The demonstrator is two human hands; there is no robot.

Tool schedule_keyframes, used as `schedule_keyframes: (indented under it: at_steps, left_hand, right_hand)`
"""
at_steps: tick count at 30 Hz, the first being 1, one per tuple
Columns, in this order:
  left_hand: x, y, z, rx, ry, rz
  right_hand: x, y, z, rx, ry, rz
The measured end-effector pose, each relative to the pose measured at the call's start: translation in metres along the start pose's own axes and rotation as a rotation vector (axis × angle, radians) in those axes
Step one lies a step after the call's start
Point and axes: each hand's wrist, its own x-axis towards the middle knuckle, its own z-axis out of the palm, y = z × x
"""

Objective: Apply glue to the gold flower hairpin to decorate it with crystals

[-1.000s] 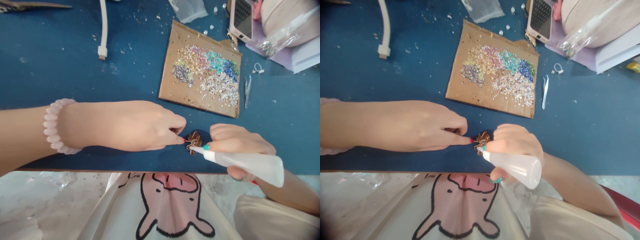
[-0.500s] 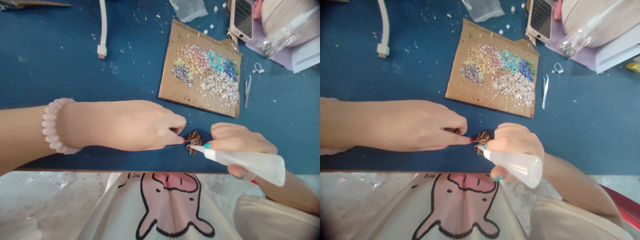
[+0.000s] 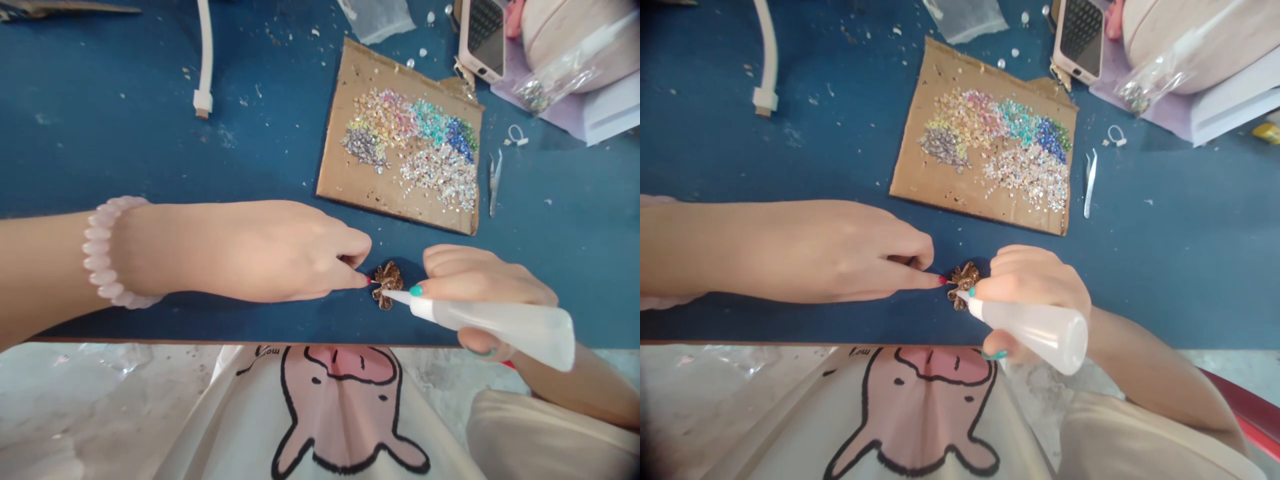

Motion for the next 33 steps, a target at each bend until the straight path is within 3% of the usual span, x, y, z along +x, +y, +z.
schedule_keyframes:
  at_steps: [29, 33]
  left_hand:
    - [-0.0017, -0.0023, 0.0008, -0.017, -0.025, -0.008]
    - [-0.0026, 0.0, -0.0012, 0.031, 0.006, 0.07]
  right_hand:
    - [0.0001, -0.0063, 0.0039, -0.004, -0.004, 0.0]
    - [0.0003, -0.0073, 0.0038, -0.027, -0.007, 0.002]
